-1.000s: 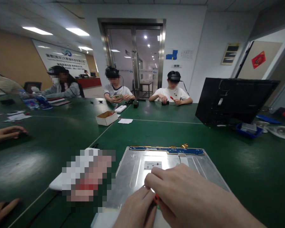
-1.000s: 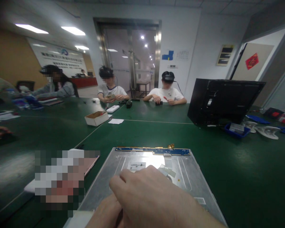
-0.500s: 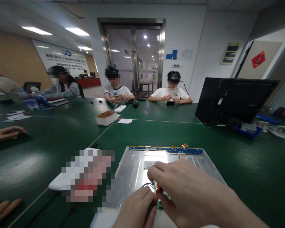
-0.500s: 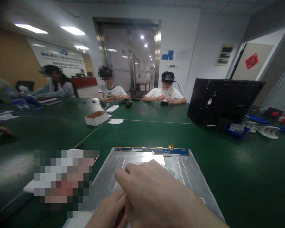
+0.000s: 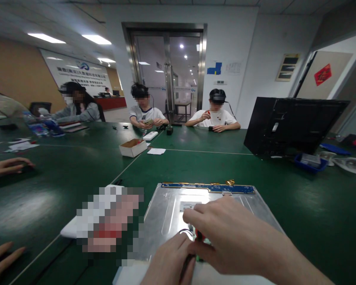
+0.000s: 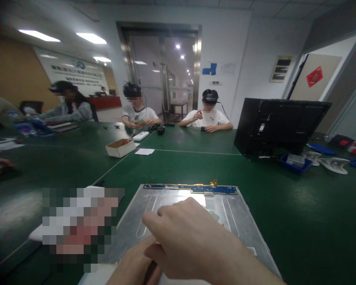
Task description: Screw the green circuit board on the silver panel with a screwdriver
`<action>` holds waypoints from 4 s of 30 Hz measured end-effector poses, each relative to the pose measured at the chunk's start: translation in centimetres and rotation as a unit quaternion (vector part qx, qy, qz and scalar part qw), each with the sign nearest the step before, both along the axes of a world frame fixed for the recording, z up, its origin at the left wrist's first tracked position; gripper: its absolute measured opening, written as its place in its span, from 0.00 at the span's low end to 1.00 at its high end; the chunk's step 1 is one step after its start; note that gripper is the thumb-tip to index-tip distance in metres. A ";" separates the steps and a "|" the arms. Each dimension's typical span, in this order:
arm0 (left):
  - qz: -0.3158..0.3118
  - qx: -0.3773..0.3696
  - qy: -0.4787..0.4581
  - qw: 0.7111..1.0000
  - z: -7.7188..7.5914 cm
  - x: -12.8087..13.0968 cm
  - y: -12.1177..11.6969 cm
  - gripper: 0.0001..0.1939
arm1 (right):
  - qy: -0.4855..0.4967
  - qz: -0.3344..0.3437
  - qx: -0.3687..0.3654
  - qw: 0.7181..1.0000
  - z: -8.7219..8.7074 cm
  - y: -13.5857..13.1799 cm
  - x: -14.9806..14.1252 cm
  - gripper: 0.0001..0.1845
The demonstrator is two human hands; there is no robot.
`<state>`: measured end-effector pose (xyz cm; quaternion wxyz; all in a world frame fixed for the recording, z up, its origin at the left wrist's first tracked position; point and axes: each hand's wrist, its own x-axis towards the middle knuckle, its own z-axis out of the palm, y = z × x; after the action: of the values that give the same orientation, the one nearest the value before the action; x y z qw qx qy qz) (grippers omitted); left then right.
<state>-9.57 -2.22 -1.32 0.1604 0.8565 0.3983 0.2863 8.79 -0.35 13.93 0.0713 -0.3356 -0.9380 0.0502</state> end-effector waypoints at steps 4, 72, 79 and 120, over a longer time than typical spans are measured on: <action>-0.003 -0.014 -0.015 1.000 0.4 0.0 -0.1 0.09 | 0.004 0.025 -0.012 1.000 0.6 -0.2 0.2 0.08; -0.003 -0.017 -0.014 1.000 1.1 -0.1 -0.5 0.11 | -0.014 -0.008 0.005 1.000 0.2 -0.1 0.1 0.07; -0.005 -0.010 -0.025 1.000 0.6 -0.1 -0.2 0.10 | 0.006 -0.018 -0.015 1.000 0.2 0.0 0.1 0.10; -0.018 0.001 -0.024 1.000 0.8 -0.1 -0.1 0.15 | -0.013 -0.037 0.008 0.999 -0.2 0.2 -0.1 0.10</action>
<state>-9.69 -2.32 -0.56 0.1739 0.8566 0.3788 0.3043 8.74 -0.12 13.70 0.0641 -0.3705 -0.9260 0.0354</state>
